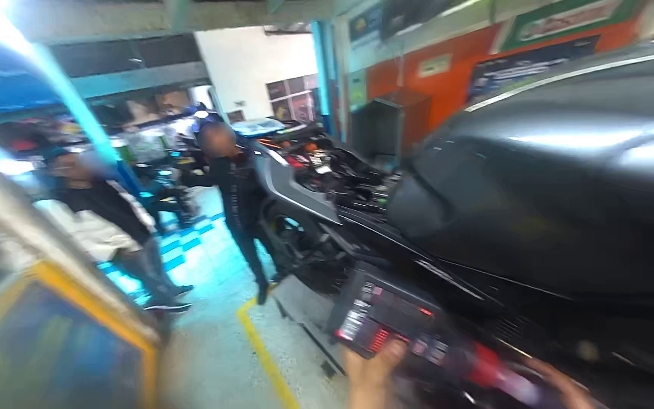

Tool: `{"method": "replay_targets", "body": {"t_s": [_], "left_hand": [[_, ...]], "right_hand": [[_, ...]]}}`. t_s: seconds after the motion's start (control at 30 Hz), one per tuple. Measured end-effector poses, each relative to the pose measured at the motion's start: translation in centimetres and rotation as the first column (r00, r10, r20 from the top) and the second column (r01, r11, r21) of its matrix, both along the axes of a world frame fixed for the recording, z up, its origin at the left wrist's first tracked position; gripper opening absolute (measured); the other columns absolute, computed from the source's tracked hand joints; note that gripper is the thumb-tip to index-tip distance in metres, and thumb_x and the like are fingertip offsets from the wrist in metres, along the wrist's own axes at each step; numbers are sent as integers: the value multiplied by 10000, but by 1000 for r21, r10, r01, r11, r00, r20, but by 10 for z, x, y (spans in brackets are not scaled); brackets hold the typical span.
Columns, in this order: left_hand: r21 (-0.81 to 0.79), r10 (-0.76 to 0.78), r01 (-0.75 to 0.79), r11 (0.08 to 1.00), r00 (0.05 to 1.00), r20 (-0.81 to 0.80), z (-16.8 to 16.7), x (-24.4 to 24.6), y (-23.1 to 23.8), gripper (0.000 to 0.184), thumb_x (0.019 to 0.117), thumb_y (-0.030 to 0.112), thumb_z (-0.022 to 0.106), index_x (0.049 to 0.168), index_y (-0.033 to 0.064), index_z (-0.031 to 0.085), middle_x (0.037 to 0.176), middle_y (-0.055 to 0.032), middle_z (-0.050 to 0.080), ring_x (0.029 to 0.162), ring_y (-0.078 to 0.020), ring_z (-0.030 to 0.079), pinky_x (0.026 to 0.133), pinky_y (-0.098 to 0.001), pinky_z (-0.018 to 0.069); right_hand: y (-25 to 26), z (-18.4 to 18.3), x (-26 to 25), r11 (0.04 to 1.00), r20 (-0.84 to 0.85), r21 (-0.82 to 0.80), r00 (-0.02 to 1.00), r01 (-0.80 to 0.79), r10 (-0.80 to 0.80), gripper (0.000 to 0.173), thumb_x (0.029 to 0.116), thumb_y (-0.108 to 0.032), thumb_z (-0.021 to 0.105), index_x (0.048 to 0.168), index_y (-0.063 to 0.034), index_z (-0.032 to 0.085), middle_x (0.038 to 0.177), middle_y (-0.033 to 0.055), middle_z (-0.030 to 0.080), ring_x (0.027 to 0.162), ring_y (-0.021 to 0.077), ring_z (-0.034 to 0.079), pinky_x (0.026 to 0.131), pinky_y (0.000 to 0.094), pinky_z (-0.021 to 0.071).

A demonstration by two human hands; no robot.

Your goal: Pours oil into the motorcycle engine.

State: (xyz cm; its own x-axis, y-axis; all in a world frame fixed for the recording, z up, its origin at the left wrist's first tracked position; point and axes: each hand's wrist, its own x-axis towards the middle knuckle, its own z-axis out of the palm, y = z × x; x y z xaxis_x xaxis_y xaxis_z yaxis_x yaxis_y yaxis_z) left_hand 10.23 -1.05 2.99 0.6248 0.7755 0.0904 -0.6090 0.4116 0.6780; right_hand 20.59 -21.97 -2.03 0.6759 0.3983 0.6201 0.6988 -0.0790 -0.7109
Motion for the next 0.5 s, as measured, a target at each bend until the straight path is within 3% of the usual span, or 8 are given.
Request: {"method": "replay_targets", "body": {"t_s": [0.07,0.13,0.23,0.5], "left_hand": [[44,2,1,999,998,-62,-3,-7,-7,792,641,239,952,1254,6,509,984,-122,732,873,-218,739,794,-437,641],[114,-39,43,993,998,-43,-5,-3,-6,692,688,291,939,1224,72,560,989,-61,748,889,-182,743,800,-410,646],[204,-60,64,977,998,-23,-4,1,-1,577,731,358,912,1181,168,606,991,14,751,926,-123,733,814,-364,641],[258,-100,83,963,994,54,0,4,-2,532,776,281,890,1197,152,592,1012,-16,744,946,-137,732,833,-361,634]], "right_hand": [[-4,0,-13,994,-53,-16,993,108,-109,809,732,-319,907,1380,23,565,1305,144,670,1213,159,645,1059,368,541],[-6,-9,-8,990,-91,53,988,128,-123,821,710,-357,921,1390,-43,585,1308,77,682,1207,130,649,1051,365,559],[-6,-15,-1,991,-82,97,993,91,-84,803,730,-358,917,1410,-87,586,1333,59,676,1226,148,644,1058,405,560],[-8,-11,-1,994,-92,64,993,84,-78,775,752,-345,900,1428,-143,579,1359,28,661,1253,132,625,1063,412,551]]}}
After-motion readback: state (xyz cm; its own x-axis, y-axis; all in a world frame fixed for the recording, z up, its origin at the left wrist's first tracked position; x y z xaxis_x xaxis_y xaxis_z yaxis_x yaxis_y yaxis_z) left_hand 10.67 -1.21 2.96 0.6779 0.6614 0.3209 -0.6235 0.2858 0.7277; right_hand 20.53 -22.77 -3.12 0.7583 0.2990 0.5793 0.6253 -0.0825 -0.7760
